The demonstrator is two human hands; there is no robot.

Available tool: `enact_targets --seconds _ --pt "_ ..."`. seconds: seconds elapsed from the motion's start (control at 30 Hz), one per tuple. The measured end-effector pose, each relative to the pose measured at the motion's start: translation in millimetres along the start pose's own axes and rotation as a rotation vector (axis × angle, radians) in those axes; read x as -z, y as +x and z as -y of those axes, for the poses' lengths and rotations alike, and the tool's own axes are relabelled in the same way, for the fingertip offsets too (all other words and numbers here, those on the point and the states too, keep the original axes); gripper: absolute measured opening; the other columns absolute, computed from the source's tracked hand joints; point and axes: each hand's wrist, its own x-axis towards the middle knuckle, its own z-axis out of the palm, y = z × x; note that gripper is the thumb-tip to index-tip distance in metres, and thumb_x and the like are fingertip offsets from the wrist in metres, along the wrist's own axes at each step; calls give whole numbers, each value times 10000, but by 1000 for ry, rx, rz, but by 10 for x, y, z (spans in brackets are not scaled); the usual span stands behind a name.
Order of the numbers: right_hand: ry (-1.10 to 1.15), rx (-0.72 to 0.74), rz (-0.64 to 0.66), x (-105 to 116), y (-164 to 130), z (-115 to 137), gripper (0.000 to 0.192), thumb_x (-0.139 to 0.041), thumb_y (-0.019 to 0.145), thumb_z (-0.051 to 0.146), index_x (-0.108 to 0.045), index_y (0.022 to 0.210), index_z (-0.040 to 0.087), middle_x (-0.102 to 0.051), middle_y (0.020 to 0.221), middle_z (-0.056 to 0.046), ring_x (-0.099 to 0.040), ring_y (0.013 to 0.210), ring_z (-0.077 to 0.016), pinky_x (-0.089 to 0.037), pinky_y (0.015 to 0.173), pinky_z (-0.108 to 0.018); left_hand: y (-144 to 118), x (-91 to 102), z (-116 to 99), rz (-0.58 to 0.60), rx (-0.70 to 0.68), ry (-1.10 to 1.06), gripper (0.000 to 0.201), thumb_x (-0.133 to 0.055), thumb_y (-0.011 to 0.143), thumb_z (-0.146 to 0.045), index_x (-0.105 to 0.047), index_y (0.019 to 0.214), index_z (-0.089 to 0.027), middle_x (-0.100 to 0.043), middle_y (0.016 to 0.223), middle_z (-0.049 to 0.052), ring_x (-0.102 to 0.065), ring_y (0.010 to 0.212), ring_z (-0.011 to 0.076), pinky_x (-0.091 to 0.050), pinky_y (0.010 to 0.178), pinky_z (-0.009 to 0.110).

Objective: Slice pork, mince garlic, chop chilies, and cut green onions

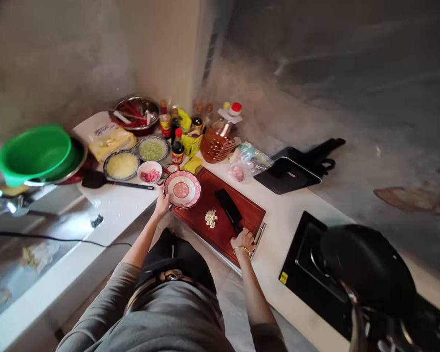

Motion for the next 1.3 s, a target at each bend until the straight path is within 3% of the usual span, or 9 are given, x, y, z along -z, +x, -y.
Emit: enact_targets --seconds 0.1,0.2,0.3,0.47,0.7,0.9,1.03,1.1,1.3 --pt "-21 -32 28 -1 93 30 354 -536 765 173 -502 1113 124 -560 1124 -178 -522 1122 -306 -410 866 -403 324 -338 -61 133 -199 182 270 -497 709 -32 -470 917 -201 -548 1068 58 -469 1150 209 -303 1058 322" --pt "50 -16 88 86 162 13 336 -550 782 198 -511 1110 138 -576 1110 -157 -588 1026 -264 -431 802 -336 573 -585 -104 221 -195 282 209 -511 707 -47 -479 844 -202 -568 1010 53 -478 1127 211 -306 1060 326" --pt "219 13 -6 70 28 -149 232 -503 836 247 -540 1057 187 -596 1081 -121 -630 871 -212 -439 712 -303 776 -795 -132 282 -150 292 161 -516 734 -84 -500 842 -202 -592 978 37 -505 1090 195 -355 1025 307" --pt "920 -170 -197 -294 -734 -267 305 -597 753 504 -545 699 208 -561 552 -5 -537 511 -152 -424 546 -266 1030 -1131 -172 334 -214 372 265 -540 739 -98 -528 987 -192 -642 974 34 -567 1001 163 -417 944 255" --pt "1744 -504 160 -824 -1503 87 527 -587 616 725 -471 605 212 -417 371 77 -318 244 -69 -249 257 -212 1158 -1422 -186 374 -308 625 173 -602 785 -238 -530 926 -169 -664 844 65 -621 927 212 -443 898 313" --pt "1891 -549 237 -1060 -1647 268 506 -608 649 684 -488 632 192 -418 371 88 -339 245 -52 -253 240 -177 715 -1220 -23 70 -739 670 311 -339 934 -360 -498 1067 -129 -558 1165 195 -523 1156 245 -371 1013 410" --pt "1917 -577 246 -1115 -1684 418 507 -601 649 690 -484 631 197 -438 391 87 -343 248 -52 -255 234 -184 103 -1068 342 528 -870 612 362 -330 930 -422 -570 983 -156 -629 1002 129 -594 1012 212 -458 926 382" --pt "1917 -575 254 -1106 -1668 498 519 -596 635 707 -480 625 201 -432 386 90 -337 245 -52 -258 232 -187 -102 -1125 530 858 -845 588 391 -314 936 -415 -553 1136 -178 -603 1157 128 -546 1130 209 -416 1004 400" --pt "1864 -535 245 -1039 -1537 755 562 -535 623 766 -455 606 211 -390 323 95 -319 226 -57 -248 236 -183 -188 -1479 840 841 -677 532 509 -185 959 -411 -462 1313 -172 -517 1323 124 -432 1286 188 -304 1120 433"
